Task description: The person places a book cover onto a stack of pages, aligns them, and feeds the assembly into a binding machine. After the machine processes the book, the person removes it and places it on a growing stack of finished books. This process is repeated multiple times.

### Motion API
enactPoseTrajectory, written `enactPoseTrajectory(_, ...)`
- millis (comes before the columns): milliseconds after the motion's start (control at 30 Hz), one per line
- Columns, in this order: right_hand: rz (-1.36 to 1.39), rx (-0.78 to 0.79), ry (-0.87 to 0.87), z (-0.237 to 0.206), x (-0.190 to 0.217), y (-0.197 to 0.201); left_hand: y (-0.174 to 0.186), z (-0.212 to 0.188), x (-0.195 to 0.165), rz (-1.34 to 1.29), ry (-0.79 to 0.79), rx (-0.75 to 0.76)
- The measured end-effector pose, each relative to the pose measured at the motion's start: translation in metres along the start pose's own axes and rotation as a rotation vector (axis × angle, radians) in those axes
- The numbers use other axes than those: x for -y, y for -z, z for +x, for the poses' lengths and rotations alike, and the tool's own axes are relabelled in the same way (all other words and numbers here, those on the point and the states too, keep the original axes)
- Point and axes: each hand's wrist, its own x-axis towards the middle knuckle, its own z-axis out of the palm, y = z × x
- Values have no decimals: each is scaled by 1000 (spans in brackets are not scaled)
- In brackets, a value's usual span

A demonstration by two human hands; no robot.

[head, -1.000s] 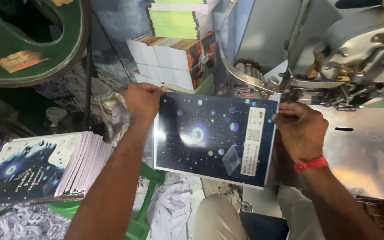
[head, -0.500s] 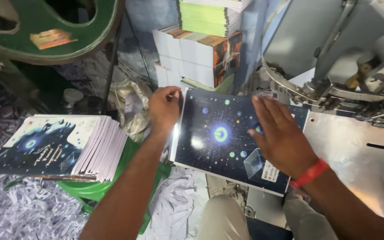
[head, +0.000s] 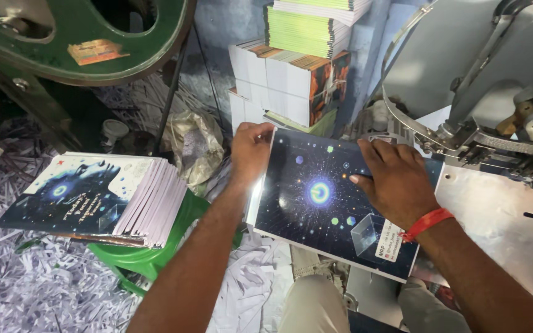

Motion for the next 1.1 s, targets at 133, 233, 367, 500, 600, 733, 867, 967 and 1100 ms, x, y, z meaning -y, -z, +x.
enactPoseTrajectory(133,-23,-10,-11,1,4,-1,-3,-2,9,-70,-44,-19)
enactPoseTrajectory(233,-43,4,-20,2,6,-1,-5,-1,10,-82,18,-6)
enactPoseTrajectory(367,-1,1,-31,5,7,0,-2,-1,6,-23,37,-2)
enactPoseTrajectory(500,3,-3,-21,6,9,1,1,-5,-1,-62,-1,-23)
enactPoseTrajectory(600,2,0,-23,6,9,1,4,-7,-8,-77,56,5)
enactPoseTrajectory(733,10,7,-43,8,11,-2,6,-12,-16,-97,98,5)
enactPoseTrajectory(867,11,6,-39,7,11,-2,5,-15,-17,-140,121,12)
enactPoseTrajectory(967,7,6,-31,7,10,-3,3,-15,-10,-111,68,-8)
enactPoseTrajectory(1100,-18,-41,22,8,10,-7,3,-18,-2,-6,-57,-53)
